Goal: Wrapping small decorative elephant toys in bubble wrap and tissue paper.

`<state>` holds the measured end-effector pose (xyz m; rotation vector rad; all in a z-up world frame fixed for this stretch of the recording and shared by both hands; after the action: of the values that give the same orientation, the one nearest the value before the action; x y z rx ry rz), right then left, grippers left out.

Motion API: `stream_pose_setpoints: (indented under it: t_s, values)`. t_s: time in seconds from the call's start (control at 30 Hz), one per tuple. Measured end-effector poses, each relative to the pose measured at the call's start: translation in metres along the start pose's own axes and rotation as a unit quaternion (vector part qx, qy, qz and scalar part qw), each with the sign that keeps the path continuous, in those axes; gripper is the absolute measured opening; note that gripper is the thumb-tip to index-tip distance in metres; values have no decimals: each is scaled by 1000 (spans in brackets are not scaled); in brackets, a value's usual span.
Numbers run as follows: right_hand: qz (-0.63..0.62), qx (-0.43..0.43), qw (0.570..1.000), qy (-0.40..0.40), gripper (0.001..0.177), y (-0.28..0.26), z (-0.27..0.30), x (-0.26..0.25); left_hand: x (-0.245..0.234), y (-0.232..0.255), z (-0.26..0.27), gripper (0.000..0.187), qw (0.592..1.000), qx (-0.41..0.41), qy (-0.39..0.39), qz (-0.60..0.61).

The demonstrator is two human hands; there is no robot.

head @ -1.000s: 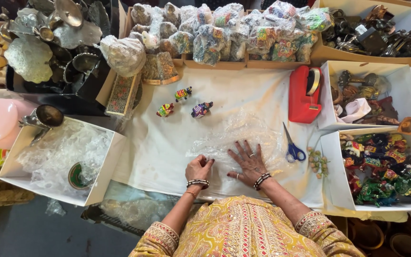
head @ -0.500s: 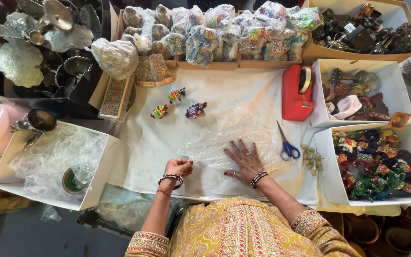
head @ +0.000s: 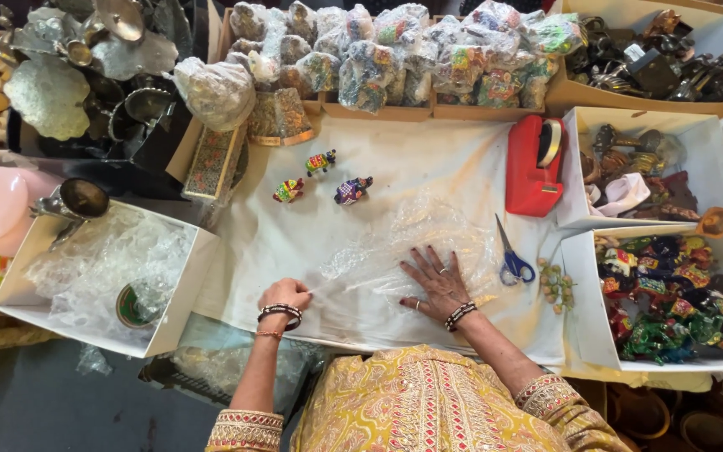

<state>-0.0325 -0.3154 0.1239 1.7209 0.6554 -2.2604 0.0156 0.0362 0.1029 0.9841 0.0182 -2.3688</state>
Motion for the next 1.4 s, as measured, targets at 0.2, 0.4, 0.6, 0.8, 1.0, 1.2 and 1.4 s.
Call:
stream_pose_setpoints:
  t_s: [0.2,0.4,0.6,0.8,1.0,1.2,1.4]
  values:
    - [2,-1,1000,-6,82,-4,2,-3,-34,-29,12,23,990,-47,132,20]
    - [16,-10,1000,18,82,3,0,10,-120,-87,37,14,896,-44,376,232]
    - [35,-22,998,51,83,3,0,17,-155,-115,9,13,840,11,445,310]
    - [44,-30,997,59,84,6,-1,20,-166,-111,-27,10,854,-4,481,199]
    - [43,-27,998,49,84,6,-1,18,-165,-113,-67,13,886,-21,438,152]
    - [44,-17,998,31,84,6,-1,20,-164,-108,-66,14,897,-20,406,173]
    - [45,-21,998,37,83,8,-1,25,-153,-120,-90,24,915,-33,390,99]
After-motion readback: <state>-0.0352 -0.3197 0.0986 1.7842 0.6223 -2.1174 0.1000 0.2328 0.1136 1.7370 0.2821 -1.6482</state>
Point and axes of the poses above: each hand's wrist, its own z-axis away from the middle knuckle, its own x-axis out of the palm, y = z × x, the point moved 2 cm from there along -z, towards the middle knuckle, and after that the axes turned 10 degrees about -x, right-handed, at the moved point
